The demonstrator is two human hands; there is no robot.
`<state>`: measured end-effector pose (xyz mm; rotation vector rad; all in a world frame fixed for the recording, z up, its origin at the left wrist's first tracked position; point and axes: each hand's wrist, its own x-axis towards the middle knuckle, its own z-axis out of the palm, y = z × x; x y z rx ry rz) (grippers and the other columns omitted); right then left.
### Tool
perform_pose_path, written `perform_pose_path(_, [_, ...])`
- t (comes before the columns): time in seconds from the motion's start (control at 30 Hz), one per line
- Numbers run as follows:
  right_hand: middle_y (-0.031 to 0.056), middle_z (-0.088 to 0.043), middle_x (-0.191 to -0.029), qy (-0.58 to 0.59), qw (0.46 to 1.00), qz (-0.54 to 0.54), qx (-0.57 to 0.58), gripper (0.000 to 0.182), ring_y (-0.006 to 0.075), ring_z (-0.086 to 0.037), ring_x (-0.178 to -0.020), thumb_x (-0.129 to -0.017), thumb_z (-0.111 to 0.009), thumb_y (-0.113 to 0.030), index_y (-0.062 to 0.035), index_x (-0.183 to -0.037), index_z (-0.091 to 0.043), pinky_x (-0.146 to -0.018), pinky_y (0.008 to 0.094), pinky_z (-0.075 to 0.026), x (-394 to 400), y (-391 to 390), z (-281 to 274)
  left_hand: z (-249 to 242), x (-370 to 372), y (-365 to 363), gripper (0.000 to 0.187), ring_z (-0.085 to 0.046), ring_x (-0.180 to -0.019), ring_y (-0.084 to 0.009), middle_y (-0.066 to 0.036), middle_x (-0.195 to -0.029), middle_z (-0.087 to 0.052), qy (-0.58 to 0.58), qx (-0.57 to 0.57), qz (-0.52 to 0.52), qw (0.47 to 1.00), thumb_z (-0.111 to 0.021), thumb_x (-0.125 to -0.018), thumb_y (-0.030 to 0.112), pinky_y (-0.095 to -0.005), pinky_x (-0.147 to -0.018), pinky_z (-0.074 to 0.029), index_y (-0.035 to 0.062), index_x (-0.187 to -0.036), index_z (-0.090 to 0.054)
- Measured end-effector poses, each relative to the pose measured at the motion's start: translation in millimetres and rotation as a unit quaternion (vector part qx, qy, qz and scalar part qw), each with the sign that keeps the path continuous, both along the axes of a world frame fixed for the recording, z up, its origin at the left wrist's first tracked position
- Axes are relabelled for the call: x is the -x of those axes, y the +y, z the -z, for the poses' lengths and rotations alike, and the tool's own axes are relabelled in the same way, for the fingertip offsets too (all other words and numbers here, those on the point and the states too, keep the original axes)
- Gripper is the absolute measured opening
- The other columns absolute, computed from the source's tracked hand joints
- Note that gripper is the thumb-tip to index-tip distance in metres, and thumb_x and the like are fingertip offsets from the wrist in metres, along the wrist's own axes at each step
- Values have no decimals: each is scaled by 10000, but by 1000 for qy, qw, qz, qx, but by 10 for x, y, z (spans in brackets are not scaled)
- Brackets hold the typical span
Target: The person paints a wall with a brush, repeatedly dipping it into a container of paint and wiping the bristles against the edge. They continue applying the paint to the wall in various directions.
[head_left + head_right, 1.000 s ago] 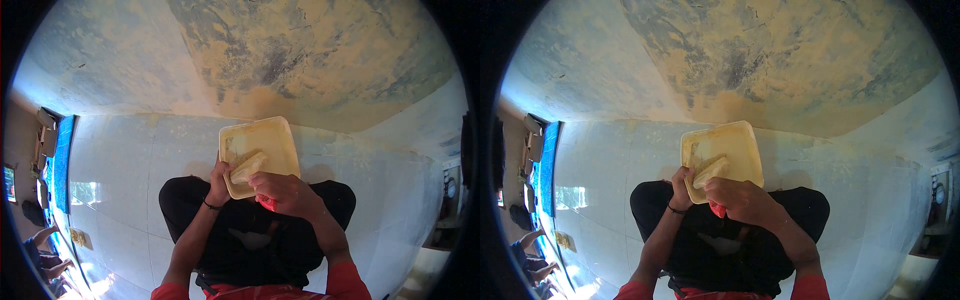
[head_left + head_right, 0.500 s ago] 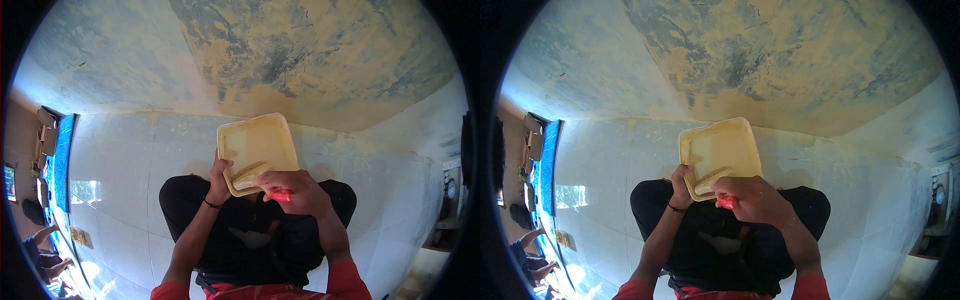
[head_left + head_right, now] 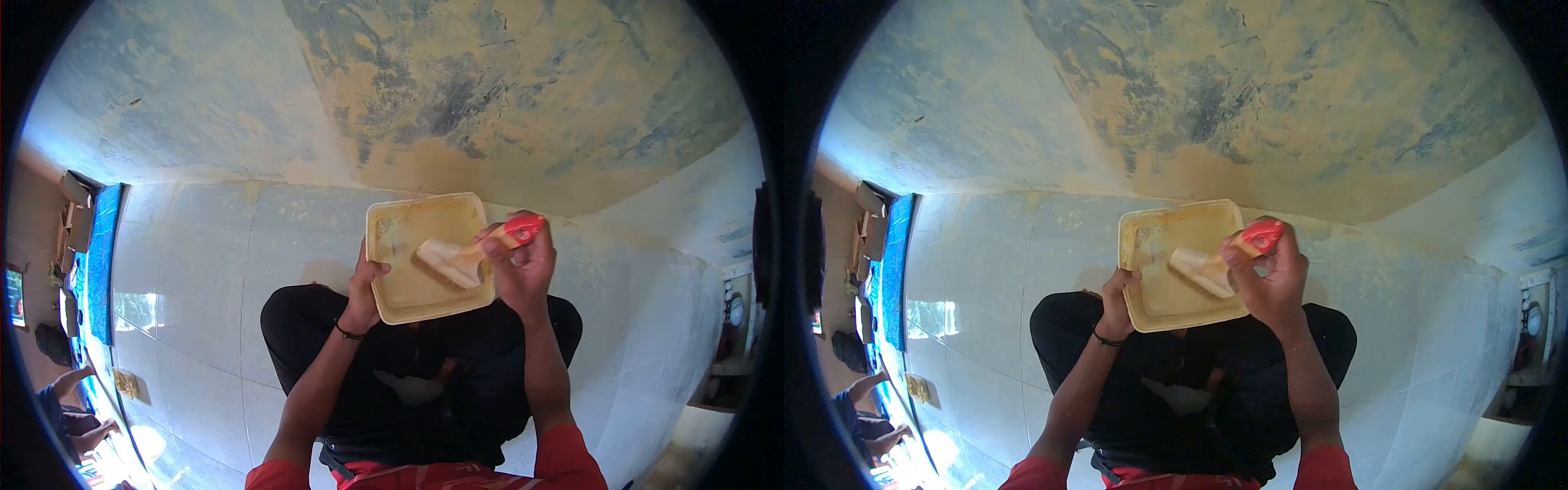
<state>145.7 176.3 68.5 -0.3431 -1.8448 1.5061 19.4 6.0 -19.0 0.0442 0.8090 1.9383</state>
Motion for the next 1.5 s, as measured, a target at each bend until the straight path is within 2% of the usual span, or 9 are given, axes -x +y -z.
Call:
perform_pose_path(0.2, [105, -624, -878, 22, 992, 126, -2, 322, 135, -616, -846, -808, -647, -60, 12, -1055, -453, -720, 259, -525, 15, 101, -7, -23, -38, 51, 708, -408, -1167, -300, -155, -1275, -365, 51, -9, -21, 998, -486, -693, 171, -437, -938, -414, 71, -1344, -226])
perform_pose_path(0.3, [100, -621, -877, -34, 987, 154, -44, 309, 127, -614, -835, -816, -642, -78, 15, -1044, -455, -715, 257, -525, 26, 109, -15, 43, -54, 54, 710, -408, -1166, -296, -153, -1273, -368, 75, -13, -33, 997, -489, -691, 180, -429, -923, -424, 73, -1343, -229])
perform_pose_path(0.57, [71, -576, -851, -81, 991, 105, 25, 293, 109, -579, -829, -824, -654, -157, -9, -972, -449, -698, 253, -517, 84, 174, 36, 47, -38, 20, 725, -402, -1171, -289, -150, -1277, -371, 46, -9, -26, 999, -493, -688, 181, -428, -949, -397, 78, -1353, -223])
perform_pose_path(0.7, [70, -580, -859, -101, 990, 93, 18, 305, 118, -587, -827, -826, -653, -171, -17, -984, -443, -688, 259, -522, 92, 212, 105, 23, -44, 24, 748, -388, -1189, -290, -149, -1295, -361, 59, 0, -27, 998, -492, -684, 175, -422, -972, -374, 73, -1367, -204])
perform_pose_path(0.77, [83, -587, -877, -106, 989, 65, 86, 331, 130, -599, -847, -822, -659, -182, -19, -1007, -438, -677, 265, -527, 106, 191, 89, 23, -48, 26, 761, -379, -1201, -286, -149, -1303, -357, 65, -1, -23, 998, -493, -678, 171, -413, -984, -360, 72, -1372, -197])
perform_pose_path(0.87, [99, -607, -882, -115, 986, 54, 103, 353, 142, -615, -847, -820, -661, -185, -16, -1031, -434, -666, 268, -531, 124, 169, 96, -17, -60, 34, 783, -364, -1222, -277, -148, -1317, -350, 79, -1, -14, 997, -497, -667, 163, -397, -1004, -336, 67, -1380, -189])
perform_pose_path(1.03, [117, -633, -861, -137, 985, 23, 100, 393, 150, -627, -820, -821, -660, -191, 2, -1078, -434, -679, 270, -524, 149, 146, 178, -62, -102, 50, 794, -356, -1233, -270, -149, -1315, -357, 102, 21, 3, 995, -497, -654, 157, -383, -1017, -318, 53, -1379, -189])
perform_pose_path(1.2, [131, -642, -865, -158, 985, -4, 77, 414, 145, -629, -816, -828, -652, -187, 20, -1111, -431, -723, 274, -508, 177, 85, 266, -11, -104, 43, 790, -394, -1207, -270, -154, -1311, -368, 55, -5, 63, 996, -486, -658, 146, -382, -1003, -343, 44, -1382, -187])
perform_pose_path(1.5, [141, -649, -855, -215, 974, -14, 69, 439, 162, -643, -812, -839, -629, -160, 29, -1168, -407, -715, 286, -497, 210, 55, 298, -61, -151, 64, 750, -392, -1210, -253, -142, -1315, -368, 76, -6, 69, 995, -494, -691, 157, -374, -1007, -339, 44, -1375, -207])
